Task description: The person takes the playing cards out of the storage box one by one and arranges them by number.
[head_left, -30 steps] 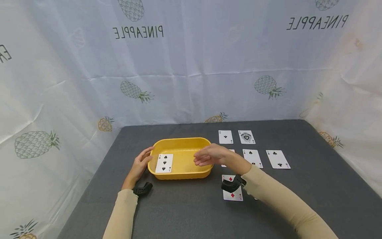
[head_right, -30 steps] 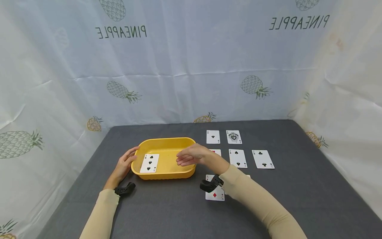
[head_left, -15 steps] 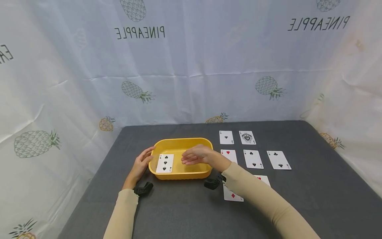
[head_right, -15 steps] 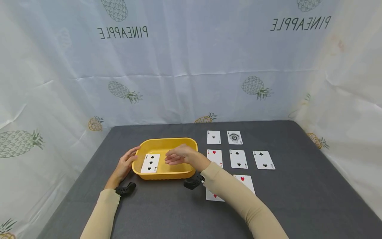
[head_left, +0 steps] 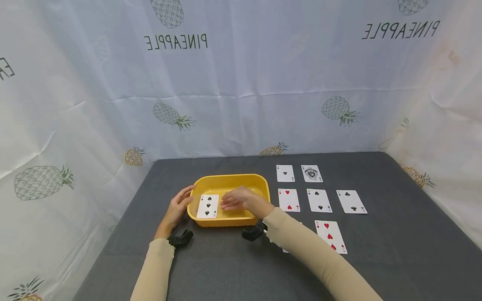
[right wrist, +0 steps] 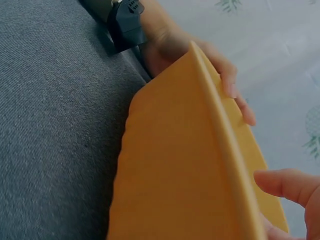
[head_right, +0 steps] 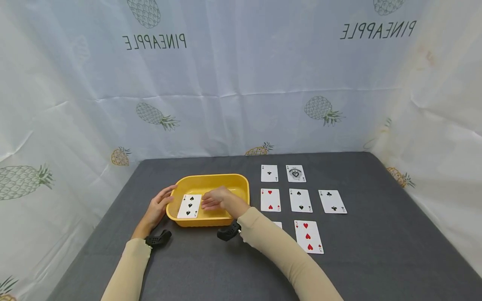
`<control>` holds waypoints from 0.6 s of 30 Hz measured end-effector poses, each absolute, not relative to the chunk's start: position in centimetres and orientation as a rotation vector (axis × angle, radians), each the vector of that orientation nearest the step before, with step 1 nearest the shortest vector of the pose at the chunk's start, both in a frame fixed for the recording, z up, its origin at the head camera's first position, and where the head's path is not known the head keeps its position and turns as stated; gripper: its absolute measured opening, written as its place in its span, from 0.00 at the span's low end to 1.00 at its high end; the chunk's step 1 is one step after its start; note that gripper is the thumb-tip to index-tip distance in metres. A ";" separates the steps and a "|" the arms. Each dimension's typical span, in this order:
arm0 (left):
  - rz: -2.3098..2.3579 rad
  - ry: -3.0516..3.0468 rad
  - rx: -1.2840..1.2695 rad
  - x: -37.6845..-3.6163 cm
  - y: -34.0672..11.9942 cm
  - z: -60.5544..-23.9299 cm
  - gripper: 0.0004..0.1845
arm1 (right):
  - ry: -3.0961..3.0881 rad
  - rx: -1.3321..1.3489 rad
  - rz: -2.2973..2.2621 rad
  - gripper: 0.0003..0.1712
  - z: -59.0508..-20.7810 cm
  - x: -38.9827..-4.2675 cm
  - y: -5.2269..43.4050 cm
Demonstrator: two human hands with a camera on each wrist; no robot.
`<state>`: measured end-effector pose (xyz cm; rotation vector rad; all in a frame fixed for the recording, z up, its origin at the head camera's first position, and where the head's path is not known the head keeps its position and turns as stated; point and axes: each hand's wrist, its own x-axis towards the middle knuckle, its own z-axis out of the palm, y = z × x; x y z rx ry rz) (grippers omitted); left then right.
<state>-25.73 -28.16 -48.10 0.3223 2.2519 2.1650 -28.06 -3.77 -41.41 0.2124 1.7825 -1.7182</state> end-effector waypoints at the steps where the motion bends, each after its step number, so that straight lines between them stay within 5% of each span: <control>1: 2.162 2.256 0.321 -25.7 -28.1 -48.1 0.27 | 1.779 0.226 -1.720 0.15 -41.6 -28.1 -4.0; 18: 2.159 2.250 0.340 -26.0 -28.3 -48.4 0.27 | 1.612 0.418 -1.831 0.19 -42.4 -27.6 -5.5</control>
